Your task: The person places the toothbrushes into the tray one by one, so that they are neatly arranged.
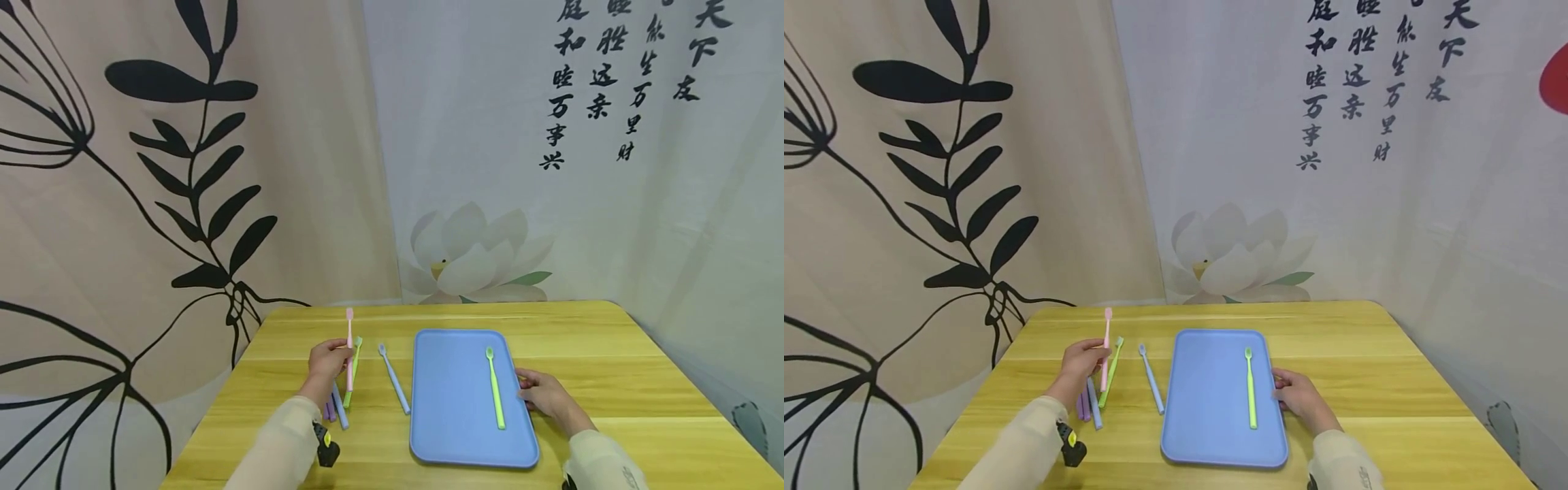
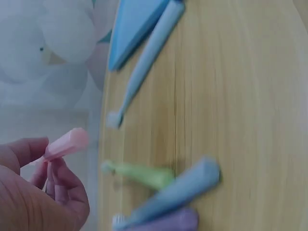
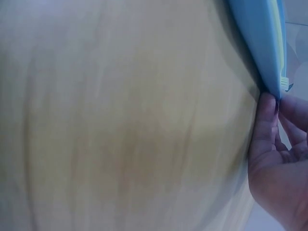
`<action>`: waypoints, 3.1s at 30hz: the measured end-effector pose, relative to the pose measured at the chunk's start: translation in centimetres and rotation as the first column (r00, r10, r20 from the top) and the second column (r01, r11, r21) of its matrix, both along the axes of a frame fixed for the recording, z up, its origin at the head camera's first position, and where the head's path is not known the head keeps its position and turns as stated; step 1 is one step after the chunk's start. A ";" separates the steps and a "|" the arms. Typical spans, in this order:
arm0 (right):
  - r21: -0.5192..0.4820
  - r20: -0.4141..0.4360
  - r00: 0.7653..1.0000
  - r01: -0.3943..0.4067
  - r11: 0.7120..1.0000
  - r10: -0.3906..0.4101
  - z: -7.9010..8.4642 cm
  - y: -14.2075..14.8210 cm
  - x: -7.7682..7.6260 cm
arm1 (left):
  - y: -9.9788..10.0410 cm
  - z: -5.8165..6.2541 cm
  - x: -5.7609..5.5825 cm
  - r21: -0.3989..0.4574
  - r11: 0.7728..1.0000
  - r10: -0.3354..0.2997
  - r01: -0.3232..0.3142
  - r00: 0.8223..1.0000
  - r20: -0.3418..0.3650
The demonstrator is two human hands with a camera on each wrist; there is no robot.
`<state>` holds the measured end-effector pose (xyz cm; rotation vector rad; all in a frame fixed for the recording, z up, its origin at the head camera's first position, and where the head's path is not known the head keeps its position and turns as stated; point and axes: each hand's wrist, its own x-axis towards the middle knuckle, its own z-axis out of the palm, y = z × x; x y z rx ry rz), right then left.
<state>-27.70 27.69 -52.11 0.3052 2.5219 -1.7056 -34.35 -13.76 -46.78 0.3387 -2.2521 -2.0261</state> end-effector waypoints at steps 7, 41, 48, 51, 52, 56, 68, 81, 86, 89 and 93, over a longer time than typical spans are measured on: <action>-0.013 -0.012 1.000 -0.005 1.000 0.005 -0.1 0.0 -0.1 | 3.5 -0.2 -0.1 0.108 0.994 -0.008 0.009 1.000 -0.007; 0.007 0.005 1.000 -0.017 1.000 0.017 0.1 0.1 0.0 | 17.1 -1.2 3.2 0.182 0.975 -0.129 0.130 0.991 -0.017; 0.009 -0.004 1.000 -0.016 1.000 0.016 -0.2 0.3 0.0 | 19.0 -2.3 3.7 0.174 0.974 -0.143 0.143 0.990 -0.013; 0.007 -0.004 1.000 -0.014 1.000 0.014 -0.3 0.3 -0.1 | 19.6 -2.5 4.0 0.160 0.978 -0.137 0.136 0.991 -0.004; 0.008 -0.004 1.000 -0.016 1.000 0.016 -0.3 0.4 -0.1 | 19.8 -2.6 4.1 0.157 0.979 -0.133 0.131 0.991 0.001; 0.008 -0.011 1.000 -0.013 1.000 0.014 -0.4 0.4 -0.1 | 20.5 -2.9 4.4 0.142 0.983 -0.122 0.120 0.992 0.006; 0.003 -0.032 0.999 -0.002 1.000 0.002 -0.4 0.3 0.0 | 22.5 -3.9 4.7 0.096 0.989 -0.117 0.113 0.992 0.041; 0.002 -0.030 1.000 0.007 1.000 -0.007 -0.5 0.3 0.1 | 24.0 -5.4 4.2 -0.047 0.994 -0.096 0.099 0.993 0.064; -0.008 -0.029 1.000 0.006 1.000 -0.006 -0.5 0.2 0.0 | 24.0 -5.3 4.3 -0.106 0.990 -0.089 0.095 0.994 0.056; -0.011 -0.032 0.999 0.005 1.000 -0.005 -0.4 0.1 0.0 | 24.0 -5.0 4.4 -0.168 0.981 -0.087 0.094 0.995 0.046; -0.010 -0.038 0.999 0.003 1.000 -0.004 -0.4 0.1 0.0 | 24.0 -4.8 4.6 -0.264 0.959 -0.099 0.099 0.995 0.014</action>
